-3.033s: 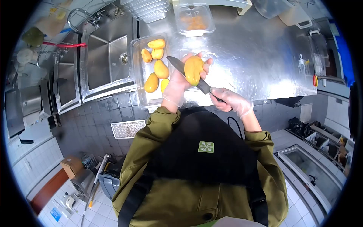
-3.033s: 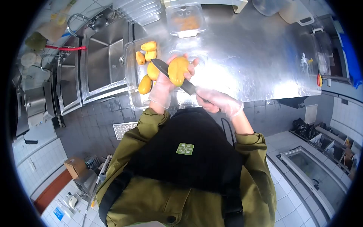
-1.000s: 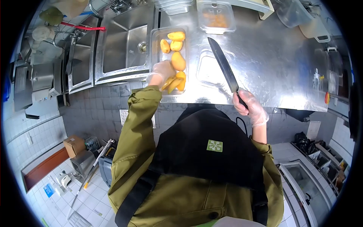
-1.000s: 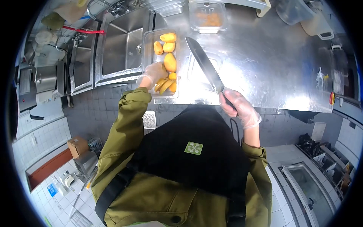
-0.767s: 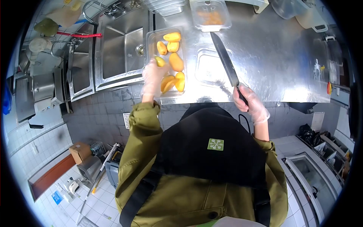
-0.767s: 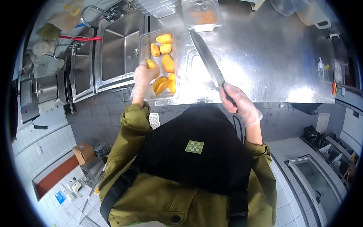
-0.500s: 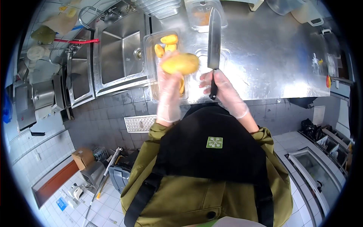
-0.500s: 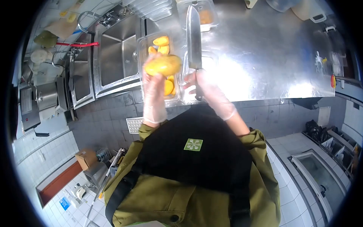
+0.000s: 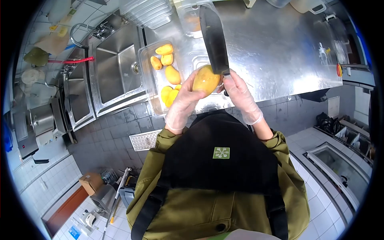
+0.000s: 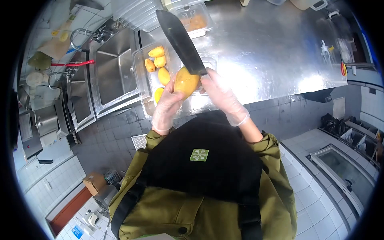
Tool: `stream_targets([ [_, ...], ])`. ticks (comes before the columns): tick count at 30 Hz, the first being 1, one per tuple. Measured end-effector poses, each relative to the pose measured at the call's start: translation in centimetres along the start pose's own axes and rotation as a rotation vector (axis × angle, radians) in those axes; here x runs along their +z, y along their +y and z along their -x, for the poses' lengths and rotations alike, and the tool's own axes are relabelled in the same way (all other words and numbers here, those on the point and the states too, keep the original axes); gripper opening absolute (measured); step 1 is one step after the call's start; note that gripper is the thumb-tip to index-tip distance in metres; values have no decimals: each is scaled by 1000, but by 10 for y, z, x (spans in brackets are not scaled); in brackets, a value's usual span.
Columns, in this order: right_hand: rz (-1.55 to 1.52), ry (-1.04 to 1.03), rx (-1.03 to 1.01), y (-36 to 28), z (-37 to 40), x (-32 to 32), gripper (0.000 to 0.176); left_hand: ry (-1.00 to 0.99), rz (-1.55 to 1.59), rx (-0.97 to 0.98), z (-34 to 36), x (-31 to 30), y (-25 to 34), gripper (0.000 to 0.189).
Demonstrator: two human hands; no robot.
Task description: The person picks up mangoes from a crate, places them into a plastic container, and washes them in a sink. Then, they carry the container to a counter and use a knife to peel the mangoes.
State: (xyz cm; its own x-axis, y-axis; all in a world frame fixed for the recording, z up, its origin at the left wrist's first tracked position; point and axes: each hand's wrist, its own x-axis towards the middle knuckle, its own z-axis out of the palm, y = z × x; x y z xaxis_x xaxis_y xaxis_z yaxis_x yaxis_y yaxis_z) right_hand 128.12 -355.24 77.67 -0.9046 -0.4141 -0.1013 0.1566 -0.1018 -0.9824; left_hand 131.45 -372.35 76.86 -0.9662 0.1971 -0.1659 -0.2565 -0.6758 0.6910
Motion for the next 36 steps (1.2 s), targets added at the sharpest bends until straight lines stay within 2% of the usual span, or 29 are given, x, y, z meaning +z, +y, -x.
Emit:
stream_targets([
  [1,-16,-9,-21,-3,2,1,32,-37,34,-23,-1,0,-1,73],
  [4,-25,30,-1,-7,6,1,36,47,76,32,2,8,-2,78],
  [7,164,108,-15,-12,6,6,38,122,-77,54,3,20,3,80],
  [9,179,135,-59,-17,5,13,39,92,-159,149,0,21,-1,81],
  [11,20,133,-110,-22,7,20,40,92,-231,221,-3,22,-5,83],
  [16,-36,176,-134,-15,6,22,41,127,-439,390,-10,23,-13,87],
  [22,-91,244,-210,-14,-1,31,47,173,-629,502,-12,28,-15,87],
  [25,-47,245,-215,-11,-2,29,47,296,-585,509,-9,42,-14,80],
  [29,37,246,-181,-17,0,28,44,366,-473,526,-9,55,-13,75],
  [36,451,241,-222,-14,7,14,37,503,-287,402,-11,62,-4,49],
])
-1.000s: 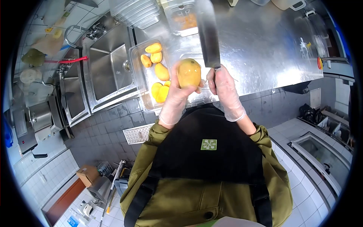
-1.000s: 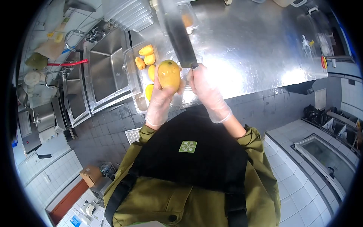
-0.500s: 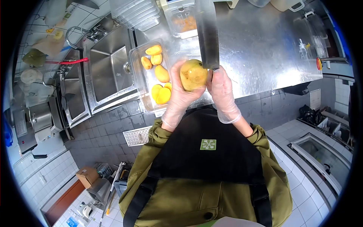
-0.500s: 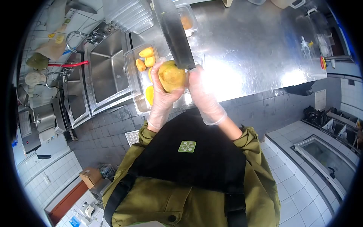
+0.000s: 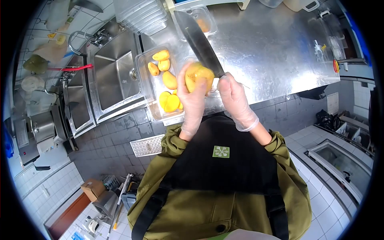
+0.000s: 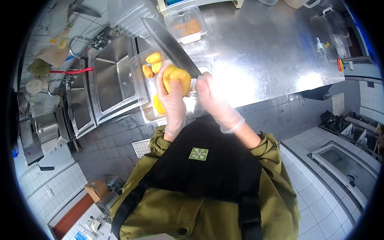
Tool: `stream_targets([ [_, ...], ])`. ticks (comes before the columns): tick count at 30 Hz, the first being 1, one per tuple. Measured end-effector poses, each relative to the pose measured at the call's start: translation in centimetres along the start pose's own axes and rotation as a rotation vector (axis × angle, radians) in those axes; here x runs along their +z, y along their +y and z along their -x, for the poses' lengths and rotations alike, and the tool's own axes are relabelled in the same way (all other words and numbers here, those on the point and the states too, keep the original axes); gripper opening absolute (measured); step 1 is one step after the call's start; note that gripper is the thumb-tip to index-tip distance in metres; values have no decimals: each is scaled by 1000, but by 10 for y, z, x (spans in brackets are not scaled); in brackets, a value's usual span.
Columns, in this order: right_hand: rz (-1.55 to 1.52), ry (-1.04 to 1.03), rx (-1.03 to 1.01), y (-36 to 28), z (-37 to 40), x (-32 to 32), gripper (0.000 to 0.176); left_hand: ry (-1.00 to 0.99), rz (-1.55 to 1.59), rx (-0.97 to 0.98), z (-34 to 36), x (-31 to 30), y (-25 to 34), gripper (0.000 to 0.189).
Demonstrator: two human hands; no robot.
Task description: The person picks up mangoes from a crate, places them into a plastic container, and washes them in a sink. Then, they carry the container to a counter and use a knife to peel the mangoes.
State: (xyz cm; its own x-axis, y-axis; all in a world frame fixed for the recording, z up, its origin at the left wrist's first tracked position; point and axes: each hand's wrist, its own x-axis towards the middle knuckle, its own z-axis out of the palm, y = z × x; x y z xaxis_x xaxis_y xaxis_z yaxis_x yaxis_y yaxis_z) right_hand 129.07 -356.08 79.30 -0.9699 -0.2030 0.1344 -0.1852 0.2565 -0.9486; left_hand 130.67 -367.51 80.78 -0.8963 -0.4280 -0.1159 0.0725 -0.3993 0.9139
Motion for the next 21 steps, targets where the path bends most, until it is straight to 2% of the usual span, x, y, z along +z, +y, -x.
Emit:
stream_targets([
  [1,46,5,-7,2,1,-1,35,24,-12,-30,-1,0,2,44],
  [4,116,-24,2,-1,-3,-6,30,58,-73,37,-5,-1,-8,37],
  [8,213,-137,90,-5,-2,-15,23,127,-53,-32,-17,-4,-7,34],
  [11,237,-127,-40,9,13,-14,21,162,1,-26,-38,-7,10,31],
  [14,334,-100,-38,7,11,-17,22,69,-70,-84,-37,-9,0,34],
  [19,443,-125,8,21,8,-16,23,44,-156,-259,-33,-15,-24,58],
  [21,456,-125,14,20,8,-15,23,50,-248,-121,-39,-17,-30,58],
])
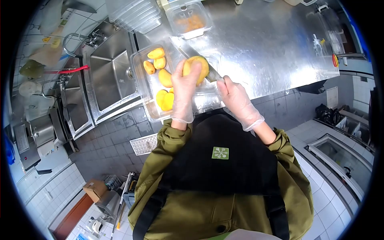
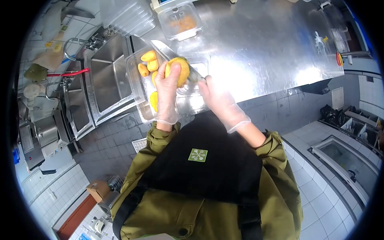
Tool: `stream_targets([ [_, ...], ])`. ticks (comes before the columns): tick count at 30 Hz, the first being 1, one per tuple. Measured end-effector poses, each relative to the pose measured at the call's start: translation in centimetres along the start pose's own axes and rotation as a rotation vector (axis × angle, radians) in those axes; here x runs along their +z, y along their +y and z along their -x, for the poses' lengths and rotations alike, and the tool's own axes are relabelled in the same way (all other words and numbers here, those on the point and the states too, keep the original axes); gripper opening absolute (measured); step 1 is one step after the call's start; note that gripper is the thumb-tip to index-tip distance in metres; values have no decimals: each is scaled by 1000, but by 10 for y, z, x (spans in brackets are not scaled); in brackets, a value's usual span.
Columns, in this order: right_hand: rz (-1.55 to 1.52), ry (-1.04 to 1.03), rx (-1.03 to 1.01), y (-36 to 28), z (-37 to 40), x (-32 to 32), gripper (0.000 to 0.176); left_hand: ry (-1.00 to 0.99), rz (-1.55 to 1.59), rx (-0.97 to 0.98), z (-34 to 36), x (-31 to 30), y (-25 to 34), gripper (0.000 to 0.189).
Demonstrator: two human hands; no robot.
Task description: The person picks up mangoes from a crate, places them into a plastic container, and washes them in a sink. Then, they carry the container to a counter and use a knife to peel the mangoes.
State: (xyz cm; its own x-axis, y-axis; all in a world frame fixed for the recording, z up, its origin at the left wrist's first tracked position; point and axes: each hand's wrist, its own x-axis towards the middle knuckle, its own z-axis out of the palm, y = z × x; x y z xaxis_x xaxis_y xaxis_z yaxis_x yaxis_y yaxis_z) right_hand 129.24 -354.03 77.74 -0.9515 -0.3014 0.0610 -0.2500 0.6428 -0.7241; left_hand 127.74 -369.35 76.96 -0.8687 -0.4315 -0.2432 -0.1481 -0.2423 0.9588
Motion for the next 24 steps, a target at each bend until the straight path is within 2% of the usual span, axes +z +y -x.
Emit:
stream_targets([
  [1,7,-10,11,-3,-1,-2,22,16,-44,69,-3,0,-3,57],
  [4,68,1,2,-1,3,4,22,23,85,-43,-9,0,-12,58],
  [7,122,4,5,-2,2,2,22,-19,113,-70,-9,4,-12,61],
  [13,142,14,36,-3,1,4,23,113,126,-88,-6,19,-3,58],
  [17,159,58,10,-2,5,4,24,102,190,-165,-8,23,-5,59],
  [19,152,1,42,0,0,-1,25,83,218,-139,-6,28,-3,60],
  [22,101,-59,103,-1,-5,0,25,169,227,-127,-5,28,-6,56],
  [24,63,-79,134,-1,-9,1,25,39,164,-171,-8,25,-7,56],
])
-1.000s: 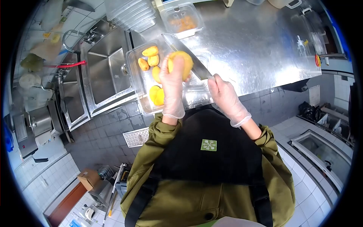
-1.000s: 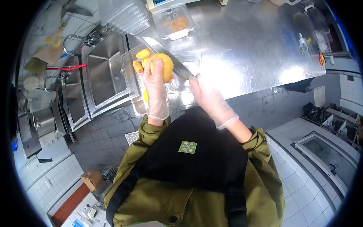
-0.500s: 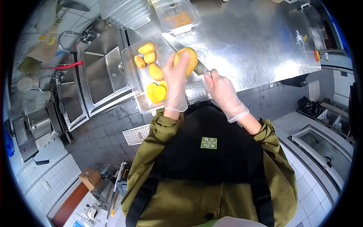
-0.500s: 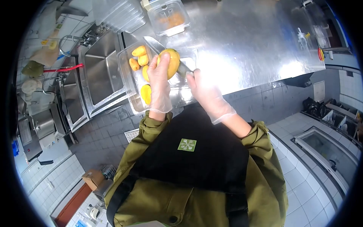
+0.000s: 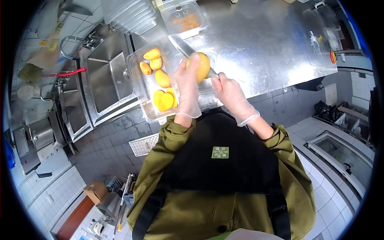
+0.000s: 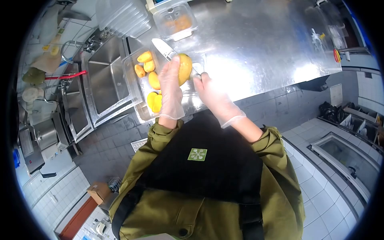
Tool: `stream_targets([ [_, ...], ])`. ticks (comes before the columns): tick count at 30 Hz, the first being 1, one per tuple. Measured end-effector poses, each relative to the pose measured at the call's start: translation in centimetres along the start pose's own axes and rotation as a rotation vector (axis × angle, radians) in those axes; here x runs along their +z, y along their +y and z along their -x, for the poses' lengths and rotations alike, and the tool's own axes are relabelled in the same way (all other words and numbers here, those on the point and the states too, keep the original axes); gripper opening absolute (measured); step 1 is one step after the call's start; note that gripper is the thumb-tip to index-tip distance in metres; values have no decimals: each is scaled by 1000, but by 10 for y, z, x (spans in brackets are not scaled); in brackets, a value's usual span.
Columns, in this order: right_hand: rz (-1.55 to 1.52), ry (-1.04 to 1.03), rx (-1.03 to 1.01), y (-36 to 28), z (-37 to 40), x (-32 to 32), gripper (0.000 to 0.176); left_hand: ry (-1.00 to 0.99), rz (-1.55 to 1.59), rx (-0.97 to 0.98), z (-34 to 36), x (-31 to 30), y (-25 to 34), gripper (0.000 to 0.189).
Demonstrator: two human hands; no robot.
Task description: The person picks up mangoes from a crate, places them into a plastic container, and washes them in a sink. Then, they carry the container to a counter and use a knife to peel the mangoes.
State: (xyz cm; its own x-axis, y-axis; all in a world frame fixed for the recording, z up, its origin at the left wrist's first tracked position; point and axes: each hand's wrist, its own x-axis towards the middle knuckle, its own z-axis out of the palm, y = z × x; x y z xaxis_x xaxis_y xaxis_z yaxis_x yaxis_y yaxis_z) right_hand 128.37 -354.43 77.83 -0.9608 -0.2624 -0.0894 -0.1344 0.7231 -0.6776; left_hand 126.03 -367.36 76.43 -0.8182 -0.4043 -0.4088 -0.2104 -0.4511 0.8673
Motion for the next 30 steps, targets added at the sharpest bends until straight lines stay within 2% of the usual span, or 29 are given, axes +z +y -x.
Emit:
stream_targets([
  [1,-18,-10,9,-1,-1,0,26,-54,-38,-28,1,-3,1,56],
  [4,-15,-25,-1,4,7,3,27,47,-33,-62,-5,0,10,32],
  [7,11,3,-63,15,13,11,27,103,71,-23,-16,-3,11,31],
  [14,24,-15,2,7,5,16,27,114,105,-98,2,6,0,40],
  [17,31,22,-92,13,16,21,27,151,84,-61,-4,3,2,49],
  [20,-16,-74,14,7,8,22,27,137,84,-14,-5,4,-1,55],
  [24,-52,-85,-8,4,2,22,27,193,128,-63,4,12,-1,58],
  [27,-75,-60,-32,11,15,29,26,38,75,-47,3,2,6,64],
  [30,-30,-27,-69,20,20,35,26,-20,92,-56,-1,-4,2,68],
])
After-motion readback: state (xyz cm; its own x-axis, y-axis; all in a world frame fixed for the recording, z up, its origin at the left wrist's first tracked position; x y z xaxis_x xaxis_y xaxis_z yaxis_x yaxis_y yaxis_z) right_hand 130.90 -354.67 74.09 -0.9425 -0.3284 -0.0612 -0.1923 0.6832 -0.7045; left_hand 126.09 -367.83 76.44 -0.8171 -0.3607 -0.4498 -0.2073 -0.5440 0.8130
